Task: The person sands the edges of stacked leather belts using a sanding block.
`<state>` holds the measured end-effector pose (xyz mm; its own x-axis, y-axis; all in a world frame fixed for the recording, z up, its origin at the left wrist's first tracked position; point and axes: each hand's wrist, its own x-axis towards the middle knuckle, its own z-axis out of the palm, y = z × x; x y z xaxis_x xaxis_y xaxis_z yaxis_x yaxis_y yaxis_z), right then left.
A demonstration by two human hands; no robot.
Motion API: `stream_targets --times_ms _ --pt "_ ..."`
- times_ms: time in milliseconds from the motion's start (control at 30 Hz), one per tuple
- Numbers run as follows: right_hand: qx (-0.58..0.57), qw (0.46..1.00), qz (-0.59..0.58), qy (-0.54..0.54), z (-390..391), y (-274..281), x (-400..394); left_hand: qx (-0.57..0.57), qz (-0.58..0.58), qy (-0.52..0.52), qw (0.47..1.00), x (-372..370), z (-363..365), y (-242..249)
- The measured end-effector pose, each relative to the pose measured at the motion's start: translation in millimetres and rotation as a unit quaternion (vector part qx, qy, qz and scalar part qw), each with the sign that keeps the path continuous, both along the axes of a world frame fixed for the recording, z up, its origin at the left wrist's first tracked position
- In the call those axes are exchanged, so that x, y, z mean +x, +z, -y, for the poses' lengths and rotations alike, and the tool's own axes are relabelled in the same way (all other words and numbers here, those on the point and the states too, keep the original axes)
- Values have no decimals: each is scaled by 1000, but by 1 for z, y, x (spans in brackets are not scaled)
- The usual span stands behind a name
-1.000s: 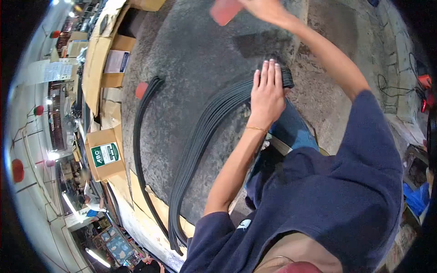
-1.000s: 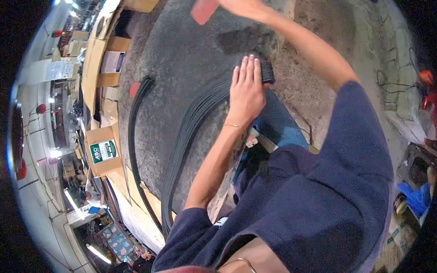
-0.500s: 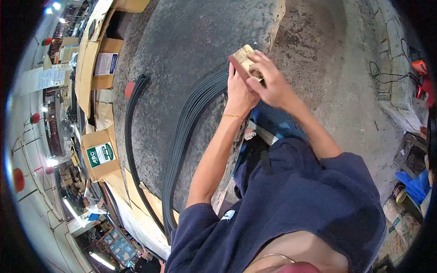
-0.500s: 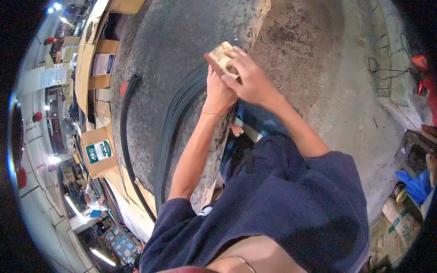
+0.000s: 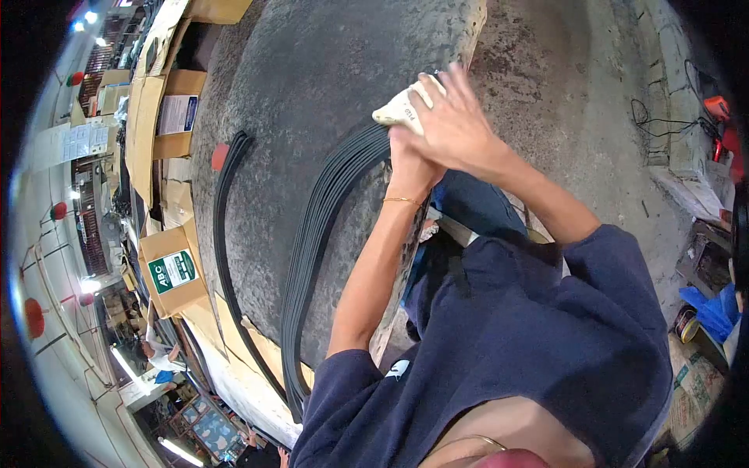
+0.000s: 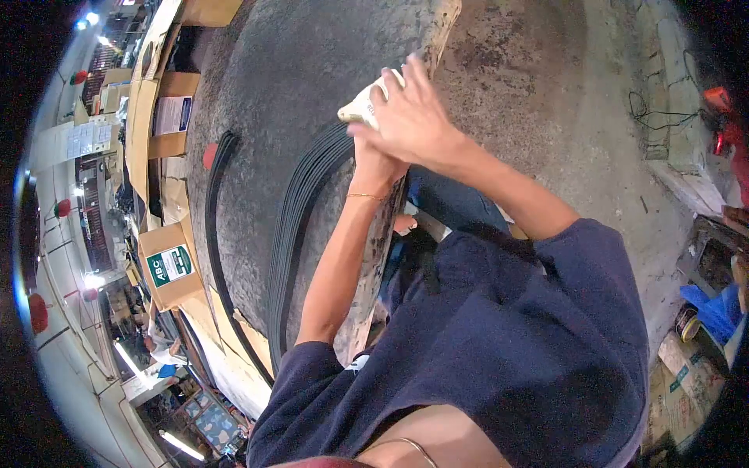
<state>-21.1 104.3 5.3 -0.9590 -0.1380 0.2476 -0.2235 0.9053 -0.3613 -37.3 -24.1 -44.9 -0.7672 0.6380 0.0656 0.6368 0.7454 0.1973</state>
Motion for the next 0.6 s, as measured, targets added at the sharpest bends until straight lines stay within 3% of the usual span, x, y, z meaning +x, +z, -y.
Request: stream_targets --times_ms 67,133,200,233,300,333,400,500,533,600 --pt "14 998 -65 -18 11 -16 5 -23 -78 -1 997 2 3 -12" --pt "14 999 -49 -6 10 -1 0 32 -78 -7 996 4 7 -13" --pt "192 977 72 53 9 17 -13 85 -12 -16 996 -3 4 -8" --pt "189 978 72 55 3 26 -16 58 -50 -34 996 -3 1 2" --pt "57 990 104 75 -18 35 -17 16 -82 -20 996 0 -5 9" --pt "-99 994 -30 44 -34 17 -12 -21 -114 -5 993 0 -9 11" --pt "-170 976 -136 -20 -63 5 -1 50 -105 5 993 3 -14 19" --pt "-128 973 -194 -10 -60 -42 25 7 -116 4 993 4 -14 21" --pt "-88 982 -161 34 -52 -73 37 -13 -111 2 994 4 -15 26" --pt "-147 988 -37 31 -52 -112 59 46 -100 4 994 4 -16 23"
